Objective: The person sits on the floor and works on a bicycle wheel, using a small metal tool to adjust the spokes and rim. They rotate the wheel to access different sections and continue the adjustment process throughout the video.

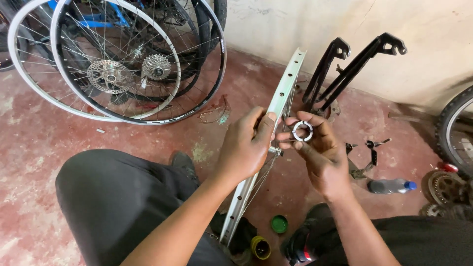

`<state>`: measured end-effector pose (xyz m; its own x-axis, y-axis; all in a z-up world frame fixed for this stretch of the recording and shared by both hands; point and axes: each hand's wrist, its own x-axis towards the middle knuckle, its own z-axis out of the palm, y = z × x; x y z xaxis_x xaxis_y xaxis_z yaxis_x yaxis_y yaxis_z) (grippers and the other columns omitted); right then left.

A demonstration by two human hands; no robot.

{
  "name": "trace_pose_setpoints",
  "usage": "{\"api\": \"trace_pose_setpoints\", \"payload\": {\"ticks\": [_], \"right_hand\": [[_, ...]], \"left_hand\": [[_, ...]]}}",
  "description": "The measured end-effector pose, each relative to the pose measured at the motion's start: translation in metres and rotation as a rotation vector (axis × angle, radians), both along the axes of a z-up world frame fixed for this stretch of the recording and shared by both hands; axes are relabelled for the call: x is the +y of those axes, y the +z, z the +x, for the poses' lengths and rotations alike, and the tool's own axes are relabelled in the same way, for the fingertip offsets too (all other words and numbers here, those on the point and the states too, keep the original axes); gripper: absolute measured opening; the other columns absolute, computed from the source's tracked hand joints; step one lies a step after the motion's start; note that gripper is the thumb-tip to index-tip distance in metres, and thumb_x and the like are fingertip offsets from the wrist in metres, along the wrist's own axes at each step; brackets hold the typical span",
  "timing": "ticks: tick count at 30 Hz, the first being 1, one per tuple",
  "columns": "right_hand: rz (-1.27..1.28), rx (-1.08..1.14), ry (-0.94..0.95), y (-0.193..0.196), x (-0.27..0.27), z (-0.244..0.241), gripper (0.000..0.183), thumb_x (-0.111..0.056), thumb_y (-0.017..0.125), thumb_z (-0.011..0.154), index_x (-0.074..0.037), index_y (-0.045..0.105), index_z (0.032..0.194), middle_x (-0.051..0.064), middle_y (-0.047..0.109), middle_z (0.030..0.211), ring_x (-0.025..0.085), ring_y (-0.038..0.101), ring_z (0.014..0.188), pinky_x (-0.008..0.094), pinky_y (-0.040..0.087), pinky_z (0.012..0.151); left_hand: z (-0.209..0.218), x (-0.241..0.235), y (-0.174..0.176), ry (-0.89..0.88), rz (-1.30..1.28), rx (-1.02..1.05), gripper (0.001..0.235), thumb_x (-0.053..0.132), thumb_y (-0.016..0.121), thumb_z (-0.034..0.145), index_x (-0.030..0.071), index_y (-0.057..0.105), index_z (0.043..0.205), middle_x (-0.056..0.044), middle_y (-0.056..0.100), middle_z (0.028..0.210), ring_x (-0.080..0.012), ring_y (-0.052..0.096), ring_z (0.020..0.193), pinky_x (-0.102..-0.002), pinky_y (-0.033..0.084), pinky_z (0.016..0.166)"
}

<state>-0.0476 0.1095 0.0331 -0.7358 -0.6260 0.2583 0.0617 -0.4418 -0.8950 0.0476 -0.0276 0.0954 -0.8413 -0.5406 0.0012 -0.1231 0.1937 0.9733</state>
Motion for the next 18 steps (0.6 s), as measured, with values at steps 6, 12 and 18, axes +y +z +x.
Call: {"api": "trace_pose_setpoints", "payload": {"ticks": [6, 12, 18], "right_hand": [[0.018, 0.103, -0.055, -0.006, 0.004, -0.005, 0.052, 0.018, 0.055, 0.085, 0.010, 0.041, 0.135, 0.024, 0.060, 0.108, 0.034, 0.071, 0.084, 0.040, 0.065, 0.071], [-0.003, 0.113, -0.094, -0.006, 0.009, -0.005, 0.052, 0.017, 0.062, 0.082, 0.008, 0.044, 0.130, 0.023, 0.063, 0.091, 0.028, 0.071, 0.062, 0.034, 0.065, 0.051], [0.026, 0.092, -0.149, 0.002, 0.011, -0.003, 0.049, 0.015, 0.067, 0.080, 0.007, 0.046, 0.123, 0.021, 0.065, 0.085, 0.023, 0.070, 0.058, 0.031, 0.064, 0.046]], "left_hand": [[-0.002, 0.014, -0.009, -0.015, 0.120, 0.231, 0.032, 0.022, 0.047, 0.098, -0.002, 0.064, 0.085, -0.016, 0.065, 0.061, -0.0211, 0.070, 0.059, -0.034, 0.060, 0.057], [-0.006, 0.015, -0.013, -0.017, 0.110, 0.234, 0.031, 0.021, 0.047, 0.098, 0.000, 0.064, 0.084, -0.011, 0.062, 0.058, -0.0163, 0.067, 0.057, -0.033, 0.058, 0.052], [-0.009, 0.011, -0.015, -0.030, 0.120, 0.190, 0.030, 0.023, 0.048, 0.099, 0.001, 0.066, 0.089, -0.010, 0.063, 0.061, -0.0151, 0.066, 0.058, -0.031, 0.056, 0.053]]}}
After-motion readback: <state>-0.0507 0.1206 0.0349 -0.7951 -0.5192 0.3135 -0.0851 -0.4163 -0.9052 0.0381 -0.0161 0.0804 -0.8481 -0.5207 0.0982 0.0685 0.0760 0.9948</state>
